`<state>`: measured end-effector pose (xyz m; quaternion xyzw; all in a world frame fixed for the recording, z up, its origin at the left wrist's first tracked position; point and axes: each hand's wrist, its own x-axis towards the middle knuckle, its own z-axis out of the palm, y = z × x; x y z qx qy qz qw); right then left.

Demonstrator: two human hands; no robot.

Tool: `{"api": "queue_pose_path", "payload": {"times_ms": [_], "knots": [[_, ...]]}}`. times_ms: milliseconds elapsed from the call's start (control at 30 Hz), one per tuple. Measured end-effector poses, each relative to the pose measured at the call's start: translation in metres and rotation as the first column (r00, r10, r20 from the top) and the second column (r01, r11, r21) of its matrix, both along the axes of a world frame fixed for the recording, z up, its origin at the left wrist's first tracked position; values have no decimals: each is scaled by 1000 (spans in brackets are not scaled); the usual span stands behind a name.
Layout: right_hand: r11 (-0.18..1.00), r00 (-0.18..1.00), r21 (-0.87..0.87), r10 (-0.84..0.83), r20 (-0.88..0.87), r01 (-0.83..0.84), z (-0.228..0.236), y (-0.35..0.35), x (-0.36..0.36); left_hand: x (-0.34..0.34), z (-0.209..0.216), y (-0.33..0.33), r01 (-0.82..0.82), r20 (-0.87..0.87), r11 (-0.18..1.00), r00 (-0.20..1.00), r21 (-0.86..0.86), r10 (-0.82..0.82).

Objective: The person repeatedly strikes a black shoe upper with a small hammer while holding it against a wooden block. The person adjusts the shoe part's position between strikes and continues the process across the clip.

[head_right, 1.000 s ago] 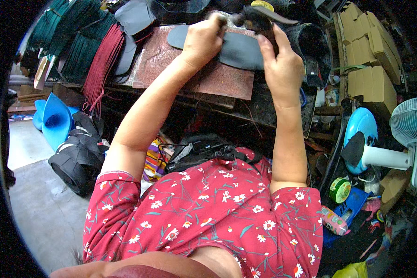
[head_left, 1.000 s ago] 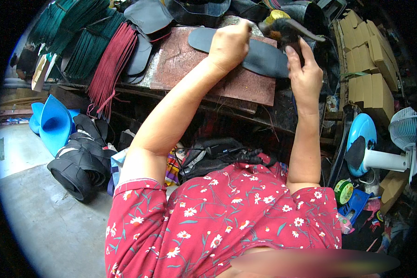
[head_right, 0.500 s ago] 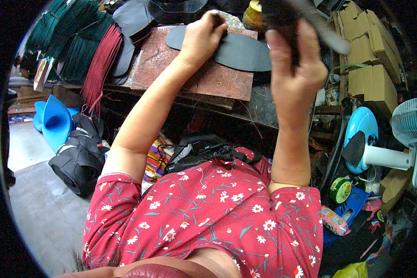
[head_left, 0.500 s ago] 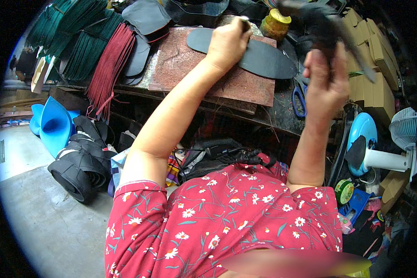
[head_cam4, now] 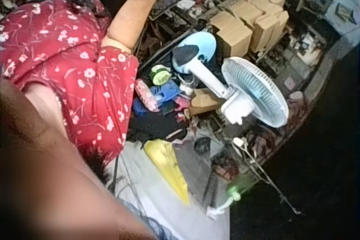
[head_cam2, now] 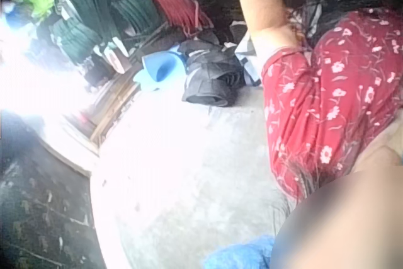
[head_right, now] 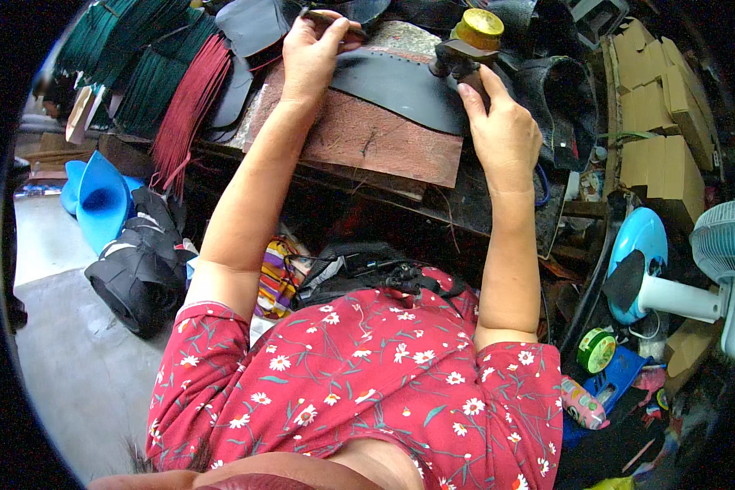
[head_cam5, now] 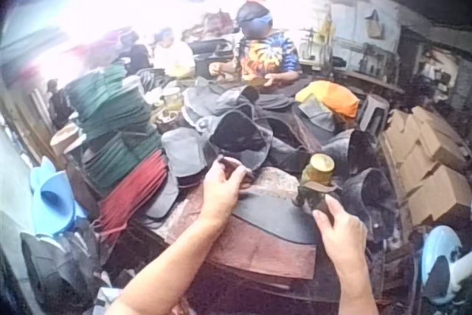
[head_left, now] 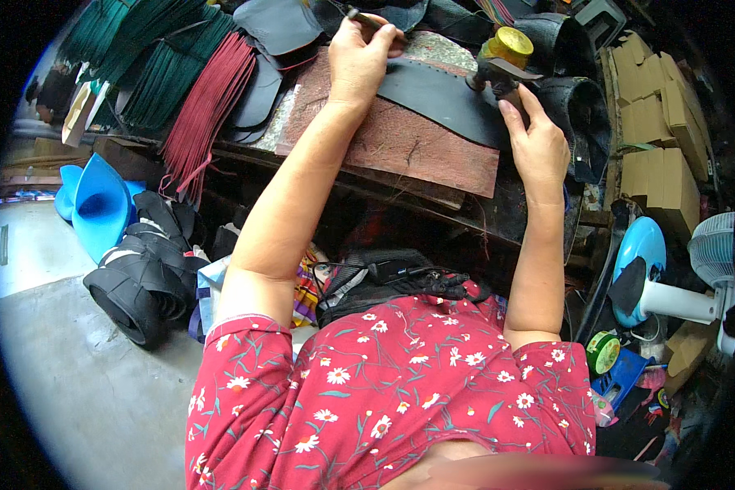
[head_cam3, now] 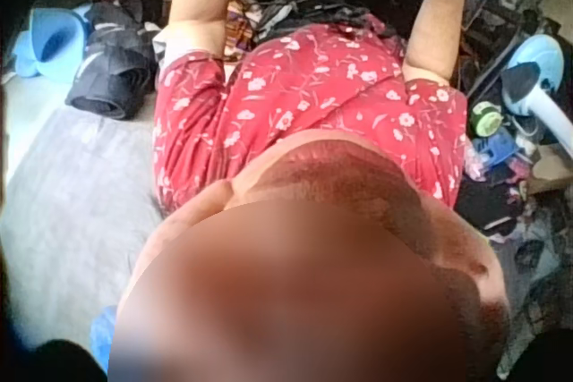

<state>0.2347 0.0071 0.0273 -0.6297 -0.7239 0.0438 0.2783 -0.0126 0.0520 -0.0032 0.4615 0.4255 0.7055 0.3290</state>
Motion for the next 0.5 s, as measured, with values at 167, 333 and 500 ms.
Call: {"api": "queue_pose_path", "payload": {"times_ms": [167,333,500], "knots": [[999,998,-48,-9,-55,6,-5,8,4,-2,-14,2,-59,-190,992,981,-114,37],[993,918,56,116,-380,-102,30,-3,-1,-4,-15,4,-75,-238,985,971,-154,37],[831,692,510,503,-518,-222,65,-24,-14,4,-6,-4,-229,-663,967,706,115,247]]}}
